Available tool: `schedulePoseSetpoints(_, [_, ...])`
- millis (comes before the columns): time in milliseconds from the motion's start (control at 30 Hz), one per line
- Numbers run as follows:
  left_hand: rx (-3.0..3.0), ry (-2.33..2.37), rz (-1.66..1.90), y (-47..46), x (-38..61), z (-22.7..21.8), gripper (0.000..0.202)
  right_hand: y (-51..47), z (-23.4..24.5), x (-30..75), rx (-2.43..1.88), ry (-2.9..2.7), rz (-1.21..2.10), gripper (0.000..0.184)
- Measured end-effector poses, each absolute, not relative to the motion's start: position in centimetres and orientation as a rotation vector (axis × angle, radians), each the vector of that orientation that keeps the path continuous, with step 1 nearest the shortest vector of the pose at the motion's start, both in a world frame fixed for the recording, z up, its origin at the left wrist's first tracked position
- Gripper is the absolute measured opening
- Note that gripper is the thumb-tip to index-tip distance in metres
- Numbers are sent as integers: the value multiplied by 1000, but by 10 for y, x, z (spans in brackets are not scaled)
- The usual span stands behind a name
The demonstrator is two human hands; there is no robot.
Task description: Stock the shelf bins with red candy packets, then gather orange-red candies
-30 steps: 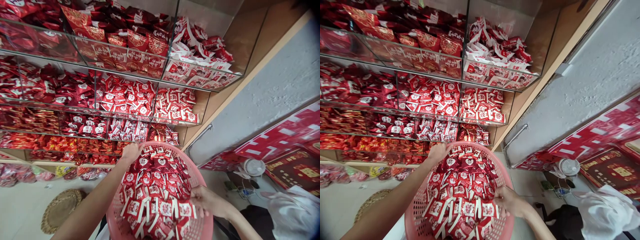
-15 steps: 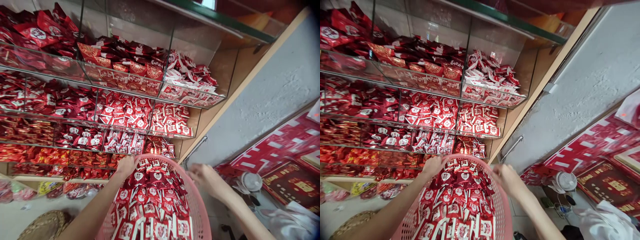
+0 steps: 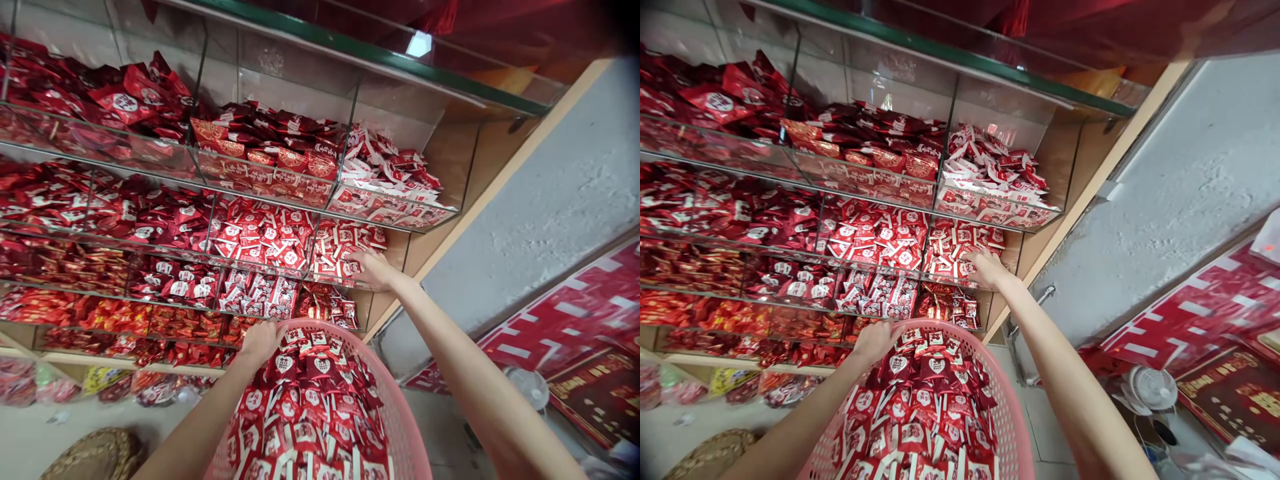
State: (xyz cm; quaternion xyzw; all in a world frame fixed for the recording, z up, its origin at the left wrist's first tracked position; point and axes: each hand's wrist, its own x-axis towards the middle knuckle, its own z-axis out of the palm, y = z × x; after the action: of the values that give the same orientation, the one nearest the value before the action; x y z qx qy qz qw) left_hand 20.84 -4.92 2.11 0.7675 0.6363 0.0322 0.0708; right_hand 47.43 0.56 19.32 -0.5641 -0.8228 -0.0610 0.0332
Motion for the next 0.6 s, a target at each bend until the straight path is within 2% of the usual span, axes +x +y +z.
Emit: schedulePoseSetpoints(600, [2310, 1922, 49, -51, 211, 22, 62, -1, 191, 481, -1775, -2520, -342, 37])
